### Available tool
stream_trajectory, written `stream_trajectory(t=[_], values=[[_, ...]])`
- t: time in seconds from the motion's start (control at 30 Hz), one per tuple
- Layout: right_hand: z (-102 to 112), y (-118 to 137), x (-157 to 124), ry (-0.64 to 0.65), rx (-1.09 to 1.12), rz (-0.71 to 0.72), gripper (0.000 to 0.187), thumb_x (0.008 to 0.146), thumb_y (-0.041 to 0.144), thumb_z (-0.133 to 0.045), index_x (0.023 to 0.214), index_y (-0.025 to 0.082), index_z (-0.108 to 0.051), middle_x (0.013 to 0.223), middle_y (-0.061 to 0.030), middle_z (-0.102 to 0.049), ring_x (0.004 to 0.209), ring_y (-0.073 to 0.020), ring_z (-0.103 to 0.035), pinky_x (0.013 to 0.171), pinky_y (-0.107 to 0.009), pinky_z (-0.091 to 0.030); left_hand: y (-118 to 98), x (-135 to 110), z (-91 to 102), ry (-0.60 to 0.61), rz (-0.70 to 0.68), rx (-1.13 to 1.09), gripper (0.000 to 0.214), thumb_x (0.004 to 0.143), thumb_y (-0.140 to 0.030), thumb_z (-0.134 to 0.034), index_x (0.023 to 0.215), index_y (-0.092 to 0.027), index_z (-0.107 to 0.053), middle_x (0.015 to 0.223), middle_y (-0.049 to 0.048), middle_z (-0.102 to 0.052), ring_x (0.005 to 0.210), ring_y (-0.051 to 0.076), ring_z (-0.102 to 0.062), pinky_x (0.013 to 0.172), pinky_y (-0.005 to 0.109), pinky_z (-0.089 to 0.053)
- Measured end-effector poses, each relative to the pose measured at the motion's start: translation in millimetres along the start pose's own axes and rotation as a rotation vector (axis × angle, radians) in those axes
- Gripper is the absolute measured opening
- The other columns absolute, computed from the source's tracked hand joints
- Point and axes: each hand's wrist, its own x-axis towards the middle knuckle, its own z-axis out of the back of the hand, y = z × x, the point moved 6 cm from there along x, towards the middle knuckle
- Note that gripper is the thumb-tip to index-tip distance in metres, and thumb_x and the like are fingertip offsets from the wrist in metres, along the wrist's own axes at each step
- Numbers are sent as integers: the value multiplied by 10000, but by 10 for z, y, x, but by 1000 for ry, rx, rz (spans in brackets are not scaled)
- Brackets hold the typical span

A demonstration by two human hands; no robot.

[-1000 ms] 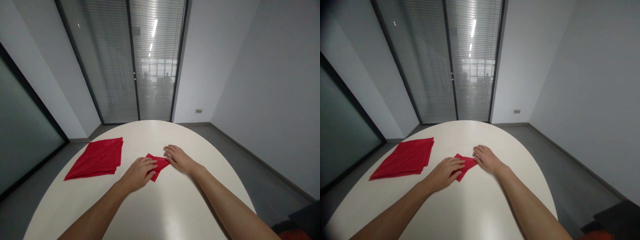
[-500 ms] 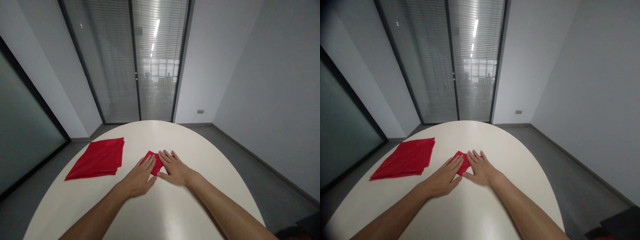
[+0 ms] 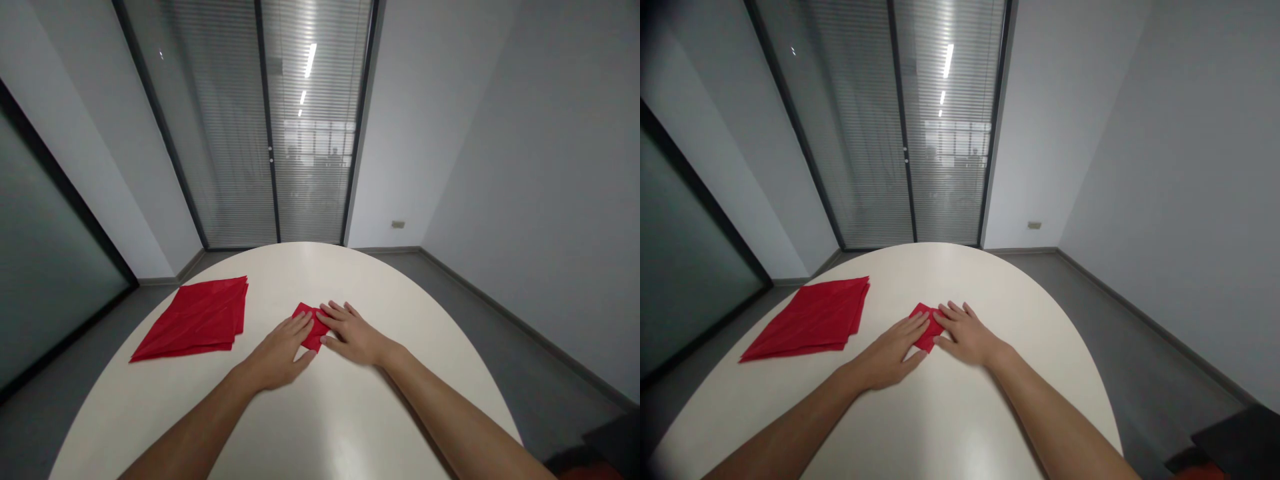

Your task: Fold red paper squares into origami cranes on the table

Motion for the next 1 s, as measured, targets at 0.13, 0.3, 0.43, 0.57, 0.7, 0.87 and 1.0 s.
stream_trajectory(t=[0.13, 0.3, 0.43, 0.57, 0.7, 0.87, 1.0], values=[[36, 22, -1, -48, -13, 26, 526, 1044, 485, -371, 1512, 263, -459, 1601, -130, -365, 1499, -341, -296, 1202, -631, -176, -7, -1, 10, -17, -2, -5, 567, 1027, -438, -420, 1530, -177, -401, 1583, 128, -397, 1485, 259, -353, 1210, 497, -332], [97, -30, 1, -151, -34, 15, 410, 1053, 423, -391, 1363, 296, -629, 1521, -110, -501, 1446, -334, -394, 1177, -655, -208, -18, -25, 35, -43, 27, 23, 566, 993, -379, -485, 1505, -142, -437, 1545, 145, -458, 1444, 262, -425, 1195, 482, -363], [129, 11, 15, -207, -24, 78, 347, 1047, 375, -434, 1244, 289, -706, 1429, -100, -593, 1359, -305, -500, 1150, -619, -300, -23, -27, 82, -119, 34, 0, 528, 961, -373, -545, 1459, -205, -502, 1511, 121, -512, 1402, 276, -482, 1170, 506, -394], [156, 121, 18, -234, 41, 187, 311, 1037, 317, -465, 1214, 245, -710, 1355, -118, -644, 1258, -258, -592, 1112, -505, -411, 22, 19, 95, -187, 72, -3, 434, 930, -291, -575, 1357, -219, -604, 1407, 112, -617, 1298, 282, -586, 1120, 499, -455], [162, 167, 1, -235, 59, 229, 276, 982, 312, -569, 1196, 195, -698, 1359, -155, -634, 1292, -275, -571, 1087, -453, -452, 40, 48, 92, -203, 65, -4, 377, 917, -190, -547, 1274, -210, -665, 1364, 102, -652, 1275, 260, -605, 1111, 463, -472], [157, 135, 6, -270, 11, 252, 207, 979, 288, -579, 1106, 224, -729, 1324, -128, -658, 1258, -273, -587, 1084, -472, -436, -25, 13, 106, -146, -6, -9, 524, 870, -361, -673, 1365, -208, -594, 1451, 121, -577, 1356, 304, -529, 1138, 513, -437], [153, 125, 33, -269, 25, 261, 218, 1014, 232, -503, 1010, 209, -720, 1128, -100, -737, 1160, -247, -638, 1033, -439, -462, -37, -3, 107, -139, -32, -21, 582, 839, -359, -707, 1380, -197, -569, 1466, 126, -562, 1366, 310, -516, 1144, 521, -430]])
